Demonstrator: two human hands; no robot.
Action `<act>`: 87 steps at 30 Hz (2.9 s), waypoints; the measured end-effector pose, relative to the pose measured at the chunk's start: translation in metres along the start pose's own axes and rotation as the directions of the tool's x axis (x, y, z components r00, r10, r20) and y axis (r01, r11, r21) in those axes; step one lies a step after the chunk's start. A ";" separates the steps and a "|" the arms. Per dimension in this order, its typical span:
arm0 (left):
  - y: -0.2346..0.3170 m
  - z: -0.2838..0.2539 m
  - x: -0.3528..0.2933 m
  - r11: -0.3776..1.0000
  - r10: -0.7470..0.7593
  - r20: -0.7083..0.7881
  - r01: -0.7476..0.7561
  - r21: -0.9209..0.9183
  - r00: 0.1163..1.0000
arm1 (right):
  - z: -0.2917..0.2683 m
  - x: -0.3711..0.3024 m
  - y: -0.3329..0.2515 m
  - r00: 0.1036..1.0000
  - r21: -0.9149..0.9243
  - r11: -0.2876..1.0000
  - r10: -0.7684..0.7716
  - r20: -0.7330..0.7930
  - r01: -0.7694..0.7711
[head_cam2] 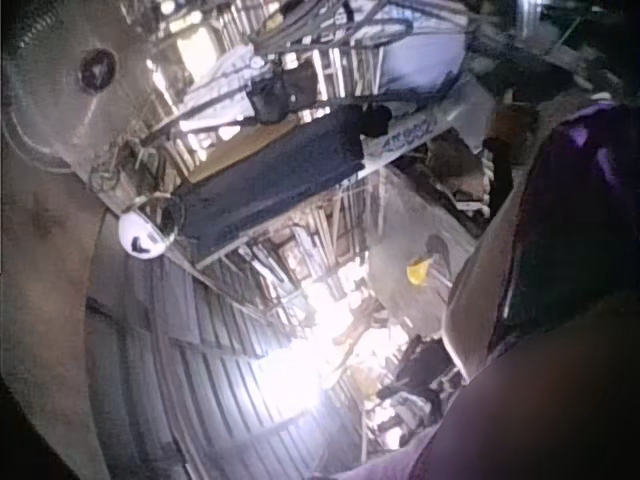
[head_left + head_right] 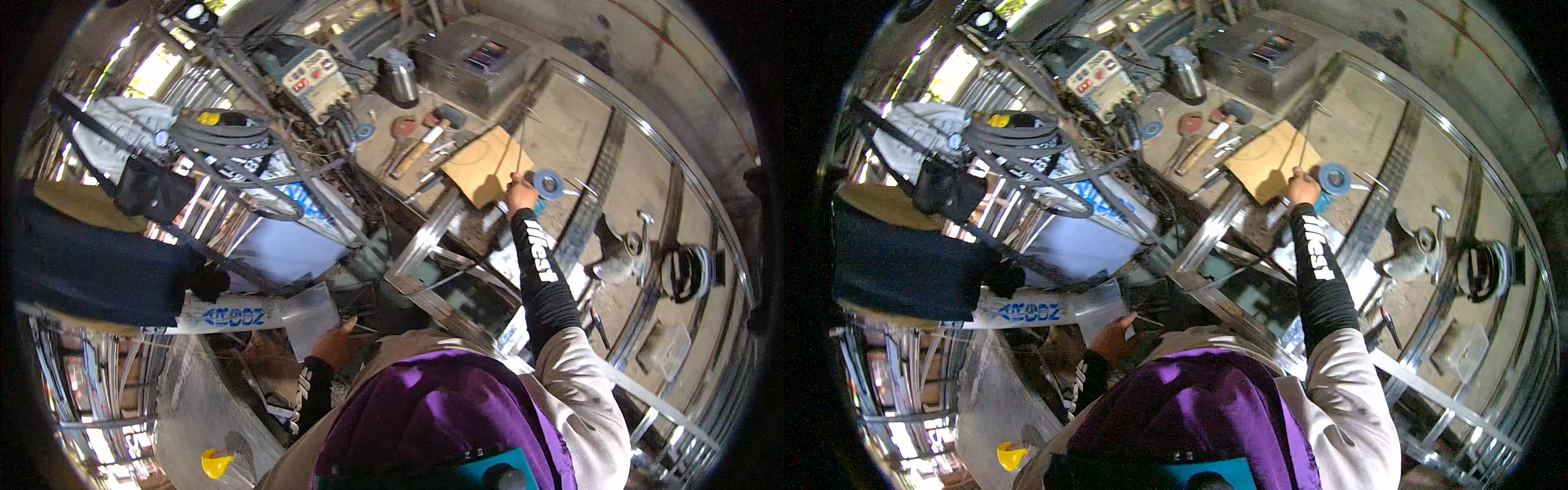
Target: The person welds a metal frame on a workbench, repeatedly positioning metal bars, tack welding them, and using a hammer to adjust alignment. They handle a metal fan blade and a grinding tool, then continue welding and hammering the frame.
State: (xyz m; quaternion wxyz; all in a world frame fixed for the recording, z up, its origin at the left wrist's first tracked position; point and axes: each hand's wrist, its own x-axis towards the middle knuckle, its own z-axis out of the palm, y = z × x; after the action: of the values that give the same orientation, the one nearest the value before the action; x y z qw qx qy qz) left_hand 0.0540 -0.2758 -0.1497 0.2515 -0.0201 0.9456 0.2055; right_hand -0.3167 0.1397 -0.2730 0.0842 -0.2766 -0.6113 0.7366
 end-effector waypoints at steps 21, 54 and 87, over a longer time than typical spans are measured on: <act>-0.034 -0.233 0.066 0.847 0.421 -0.590 -0.532 -0.017 0.689 | -0.090 -0.237 -0.218 0.671 -0.425 0.527 -0.650 0.357 0.736; 0.129 -0.428 0.038 -0.717 0.541 0.334 -0.631 -0.296 -0.771 | -0.104 -0.485 -0.272 0.556 -0.488 0.271 -0.476 0.682 0.830; 0.269 -0.225 0.114 0.167 0.698 -0.651 -0.952 -0.257 0.298 | -0.479 -0.338 0.003 0.357 -0.794 0.371 -0.745 -0.564 -0.481</act>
State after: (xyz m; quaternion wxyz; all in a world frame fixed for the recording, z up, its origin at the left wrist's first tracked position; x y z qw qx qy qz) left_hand -0.1886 -0.1115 0.0744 -0.1213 0.3921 0.6922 0.5936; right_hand 0.2104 0.3919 -0.2208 0.3188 -0.5603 -0.7630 -0.0480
